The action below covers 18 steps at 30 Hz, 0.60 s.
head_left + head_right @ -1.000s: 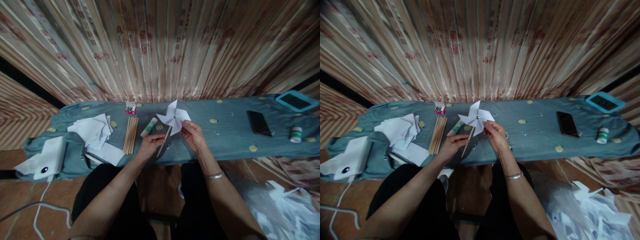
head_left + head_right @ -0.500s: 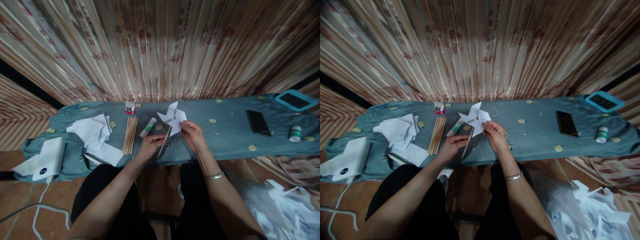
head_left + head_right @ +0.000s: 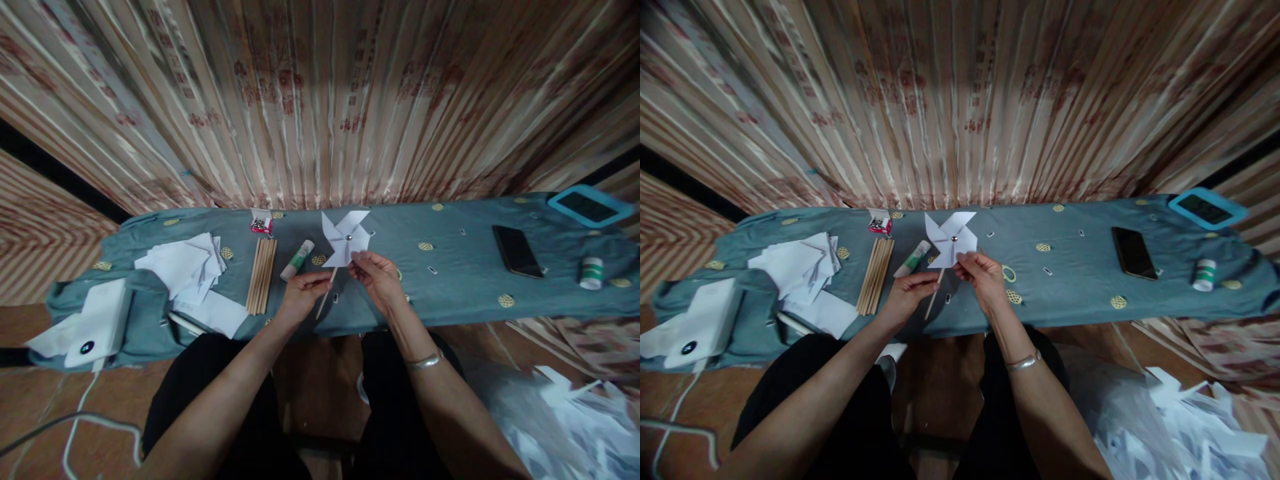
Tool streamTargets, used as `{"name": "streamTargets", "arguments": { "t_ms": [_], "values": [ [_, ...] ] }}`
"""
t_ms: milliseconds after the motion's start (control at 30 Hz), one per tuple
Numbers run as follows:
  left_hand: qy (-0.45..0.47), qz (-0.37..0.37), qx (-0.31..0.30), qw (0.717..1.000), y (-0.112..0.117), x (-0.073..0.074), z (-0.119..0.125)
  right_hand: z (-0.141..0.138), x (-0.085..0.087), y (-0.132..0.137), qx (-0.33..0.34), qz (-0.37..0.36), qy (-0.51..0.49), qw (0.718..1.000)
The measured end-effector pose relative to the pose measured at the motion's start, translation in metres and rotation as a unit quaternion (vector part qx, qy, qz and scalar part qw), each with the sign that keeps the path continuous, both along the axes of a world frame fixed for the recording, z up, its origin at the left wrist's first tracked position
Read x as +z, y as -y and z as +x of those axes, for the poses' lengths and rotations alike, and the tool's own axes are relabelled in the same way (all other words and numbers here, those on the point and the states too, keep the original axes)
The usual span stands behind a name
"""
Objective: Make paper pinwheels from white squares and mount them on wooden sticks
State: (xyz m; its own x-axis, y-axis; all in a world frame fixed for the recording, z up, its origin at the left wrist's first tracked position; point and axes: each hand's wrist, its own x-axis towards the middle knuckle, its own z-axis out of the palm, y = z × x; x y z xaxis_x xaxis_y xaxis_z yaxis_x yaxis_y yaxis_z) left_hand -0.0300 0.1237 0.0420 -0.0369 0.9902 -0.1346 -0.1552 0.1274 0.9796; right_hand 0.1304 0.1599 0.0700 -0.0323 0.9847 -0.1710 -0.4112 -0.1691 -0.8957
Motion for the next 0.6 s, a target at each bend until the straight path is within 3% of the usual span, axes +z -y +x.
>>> {"name": "streamTargets", "arguments": {
  "t_ms": [233, 467, 600],
  "values": [
    [-0.013, -0.009, 0.013, 1.0, -0.002, 0.001, -0.005, 0.0, 0.01, 0.009, 0.063, 0.047, 0.078, 0.994],
    [-0.026, -0.003, 0.022, 0.999, -0.002, -0.001, -0.006, 0.028, 0.002, -0.006, -0.139, 0.096, 0.132, 0.977],
    [-0.026, 0.008, 0.006, 1.0, 0.0, 0.001, -0.004, 0.028, -0.002, -0.009, -0.129, 0.097, 0.115, 0.98]
  ]
}}
